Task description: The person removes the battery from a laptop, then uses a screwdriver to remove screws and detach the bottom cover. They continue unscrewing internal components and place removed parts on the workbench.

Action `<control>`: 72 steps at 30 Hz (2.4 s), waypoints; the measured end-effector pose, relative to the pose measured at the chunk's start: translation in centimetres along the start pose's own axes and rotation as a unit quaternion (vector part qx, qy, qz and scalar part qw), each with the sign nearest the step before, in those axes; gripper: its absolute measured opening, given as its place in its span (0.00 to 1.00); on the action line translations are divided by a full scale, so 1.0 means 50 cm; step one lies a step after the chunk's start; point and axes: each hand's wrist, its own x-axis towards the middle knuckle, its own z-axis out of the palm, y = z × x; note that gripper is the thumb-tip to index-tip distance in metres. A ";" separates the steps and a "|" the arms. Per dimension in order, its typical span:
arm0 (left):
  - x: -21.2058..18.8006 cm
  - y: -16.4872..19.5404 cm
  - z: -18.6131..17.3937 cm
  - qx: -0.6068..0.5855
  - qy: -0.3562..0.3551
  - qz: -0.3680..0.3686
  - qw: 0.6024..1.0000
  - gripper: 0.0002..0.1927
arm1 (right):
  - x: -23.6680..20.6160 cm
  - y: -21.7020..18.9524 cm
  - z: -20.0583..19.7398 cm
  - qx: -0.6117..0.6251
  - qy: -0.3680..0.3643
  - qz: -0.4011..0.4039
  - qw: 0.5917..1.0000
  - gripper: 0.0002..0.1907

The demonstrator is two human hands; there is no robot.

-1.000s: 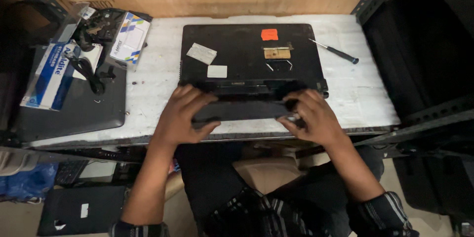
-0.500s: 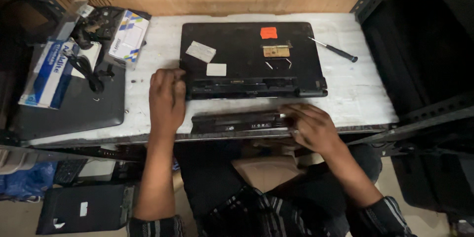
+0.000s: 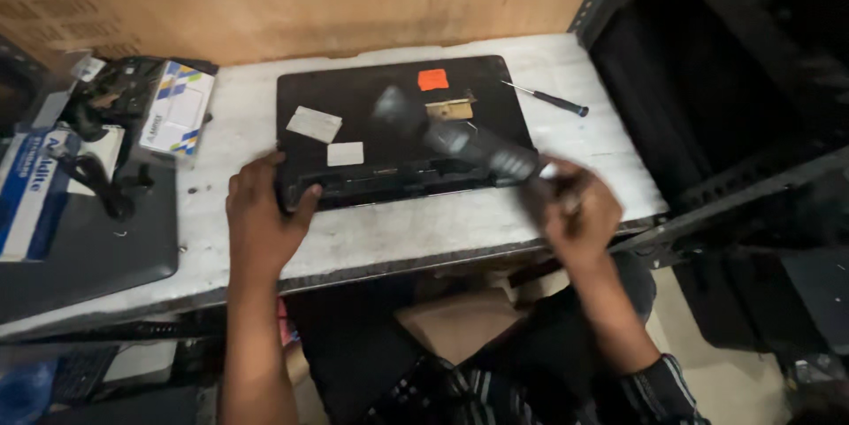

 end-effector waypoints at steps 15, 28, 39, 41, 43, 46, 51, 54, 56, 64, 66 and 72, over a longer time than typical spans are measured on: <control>0.003 0.008 0.003 0.006 -0.018 -0.010 1.000 0.30 | 0.021 0.242 -0.049 -0.353 -0.101 0.179 0.913 0.10; -0.005 0.002 -0.006 -0.043 0.002 -0.036 0.998 0.23 | 0.054 0.181 -0.042 -0.284 -0.094 0.026 0.954 0.07; 0.001 -0.014 -0.001 -0.107 0.027 -0.120 0.987 0.16 | 0.167 0.255 0.138 -0.281 -0.343 0.033 0.896 0.06; 0.008 -0.012 -0.002 -0.098 0.025 -0.116 0.988 0.16 | 0.161 0.258 0.144 -0.255 -0.322 0.089 0.908 0.08; 0.010 -0.005 -0.001 -0.092 0.023 -0.119 0.988 0.15 | 0.148 0.262 0.139 -0.233 -0.291 0.133 0.918 0.10; 0.015 0.000 0.005 -0.092 0.035 -0.136 0.986 0.14 | 0.141 0.277 0.129 -0.335 -0.356 0.219 0.844 0.17; 0.043 -0.004 0.003 -0.092 0.006 -0.263 0.960 0.14 | 0.144 0.281 0.115 -0.368 -0.382 0.205 0.822 0.19; 0.095 -0.024 -0.006 -0.048 -0.046 -0.215 0.974 0.18 | 0.163 0.275 0.112 -0.362 -0.402 0.245 0.805 0.21; 0.153 -0.043 -0.002 0.012 -0.039 -0.092 0.995 0.18 | 0.174 0.268 0.111 -0.340 -0.400 0.267 0.808 0.21; 0.307 -0.121 0.097 -0.093 0.026 0.064 0.993 0.18 | 0.183 0.257 0.109 -0.252 -0.364 0.241 0.864 0.32; 0.302 -0.145 0.118 -0.092 -0.008 0.021 0.995 0.21 | 0.187 0.271 0.107 -0.217 -0.336 0.221 0.889 0.34; 0.286 -0.209 0.152 -0.074 -0.100 -0.090 0.988 0.28 | 0.167 0.318 0.103 -0.108 -0.261 0.232 0.931 0.28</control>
